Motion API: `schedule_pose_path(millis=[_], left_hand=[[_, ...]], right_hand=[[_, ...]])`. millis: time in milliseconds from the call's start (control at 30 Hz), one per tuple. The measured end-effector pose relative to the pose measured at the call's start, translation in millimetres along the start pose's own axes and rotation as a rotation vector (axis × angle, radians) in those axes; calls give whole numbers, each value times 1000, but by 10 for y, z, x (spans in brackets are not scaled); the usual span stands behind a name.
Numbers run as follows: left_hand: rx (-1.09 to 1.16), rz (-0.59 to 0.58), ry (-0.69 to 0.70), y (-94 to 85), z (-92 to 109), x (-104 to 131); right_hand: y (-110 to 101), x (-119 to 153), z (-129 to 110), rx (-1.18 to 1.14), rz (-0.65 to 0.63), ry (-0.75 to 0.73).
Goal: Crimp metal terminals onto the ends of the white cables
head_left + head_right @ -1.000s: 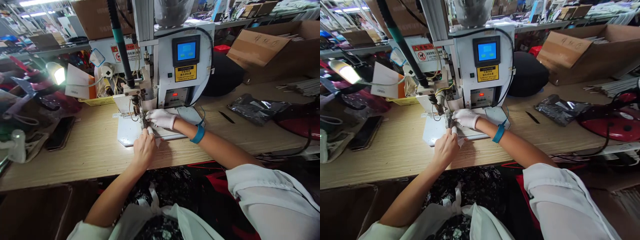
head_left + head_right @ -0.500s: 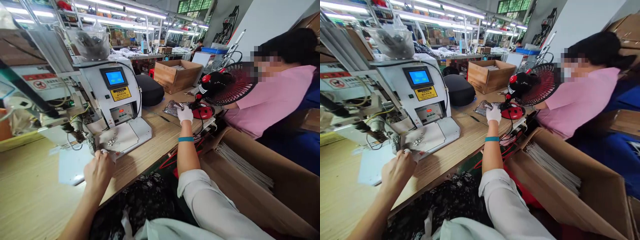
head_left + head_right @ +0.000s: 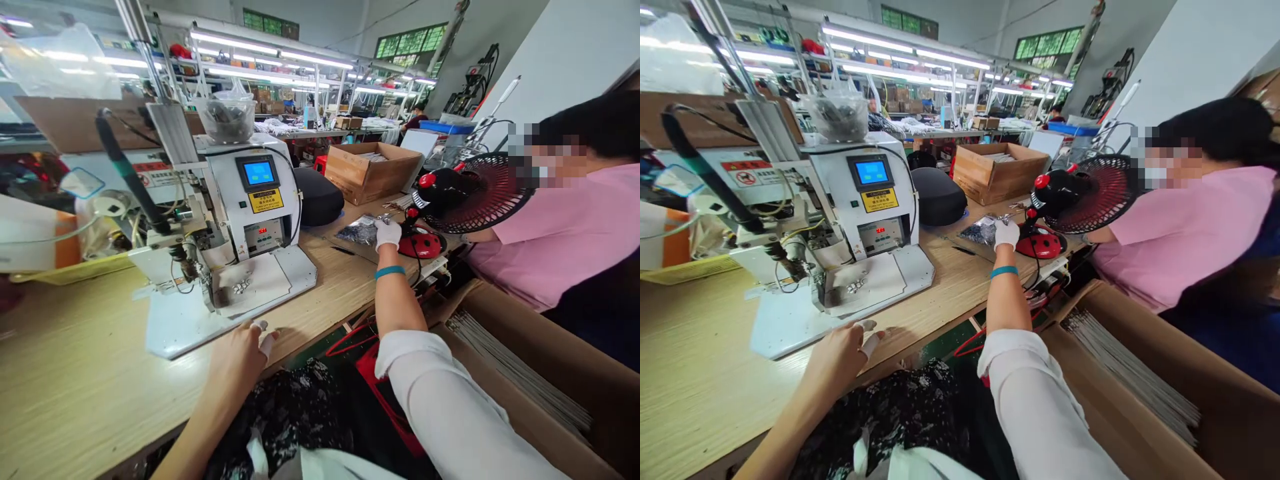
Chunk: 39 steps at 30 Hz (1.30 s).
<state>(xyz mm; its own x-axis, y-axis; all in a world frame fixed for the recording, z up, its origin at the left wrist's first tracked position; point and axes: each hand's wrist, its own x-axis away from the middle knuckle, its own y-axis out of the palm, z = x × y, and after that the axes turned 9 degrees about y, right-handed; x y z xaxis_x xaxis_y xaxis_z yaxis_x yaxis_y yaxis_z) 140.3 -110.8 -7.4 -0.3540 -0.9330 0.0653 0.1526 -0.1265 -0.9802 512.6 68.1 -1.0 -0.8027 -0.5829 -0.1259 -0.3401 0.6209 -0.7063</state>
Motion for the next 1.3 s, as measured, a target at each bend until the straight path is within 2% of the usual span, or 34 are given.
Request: schedule_pose_path(millis=[67, 167, 233, 300, 367, 433, 500, 567, 600, 667, 700, 767, 800, 867, 933, 1033, 1100, 1167, 1233, 1267, 1300], left_hand=[[3, 95, 62, -38, -55, -14], [45, 420, 261, -193, -57, -54], [101, 615, 403, -362, 28, -79], [126, 726, 479, -551, 152, -99], [110, 768, 477, -707, 253, -112], [108, 736, 433, -788, 278, -103], [169, 610, 367, -791, 215, -50], [274, 486, 291, -751, 97, 52], [316, 478, 254, -728, 33, 116], [334, 567, 197, -692, -85, 240], [312, 622, 173, -680, -137, 287], [224, 649, 113, -662, -228, 337], [171, 618, 74, -655, -270, 340], [77, 523, 2, -648, -343, 323], [10, 458, -19, -659, -386, 305], [-83, 414, 14, -735, -366, 312], [-158, 396, 49, -822, -307, 321], [-201, 367, 107, -913, -242, 305], [-177, 291, 105, -979, -206, 255], [-146, 251, 81, -996, -204, 219], [-108, 217, 50, -1001, -216, 178]], right_hand=[[-107, 126, -61, -68, 67, -107], [-353, 423, -42, -301, 169, -347], [-539, 680, 35, -497, 209, -454], [-686, 979, 117, -597, 173, -502], [-746, 1319, 173, -621, -28, -588], [-699, 1680, 197, -628, -284, -765], [-570, 1996, 203, -671, -474, -986], [-415, 2159, 201, -711, -580, -1111], [-348, 2153, 197, -697, -619, -1140], [-249, 1944, 175, -505, -692, -1169], [-215, 1757, 155, -371, -619, -1043], [-152, 1305, 95, 24, -320, -521], [-114, 1082, 61, 117, -279, -418], [-17, 732, -3, 231, -301, -331], [96, 556, -44, 313, -360, -301], [219, 543, -65, 381, -403, -299], [215, 604, -79, 401, -381, -297], [121, 692, -116, 399, -327, -290], [-56, 848, -174, 347, -257, -320], [-166, 970, -203, 294, -228, -379], [-284, 1127, -229, 157, -171, -524]])
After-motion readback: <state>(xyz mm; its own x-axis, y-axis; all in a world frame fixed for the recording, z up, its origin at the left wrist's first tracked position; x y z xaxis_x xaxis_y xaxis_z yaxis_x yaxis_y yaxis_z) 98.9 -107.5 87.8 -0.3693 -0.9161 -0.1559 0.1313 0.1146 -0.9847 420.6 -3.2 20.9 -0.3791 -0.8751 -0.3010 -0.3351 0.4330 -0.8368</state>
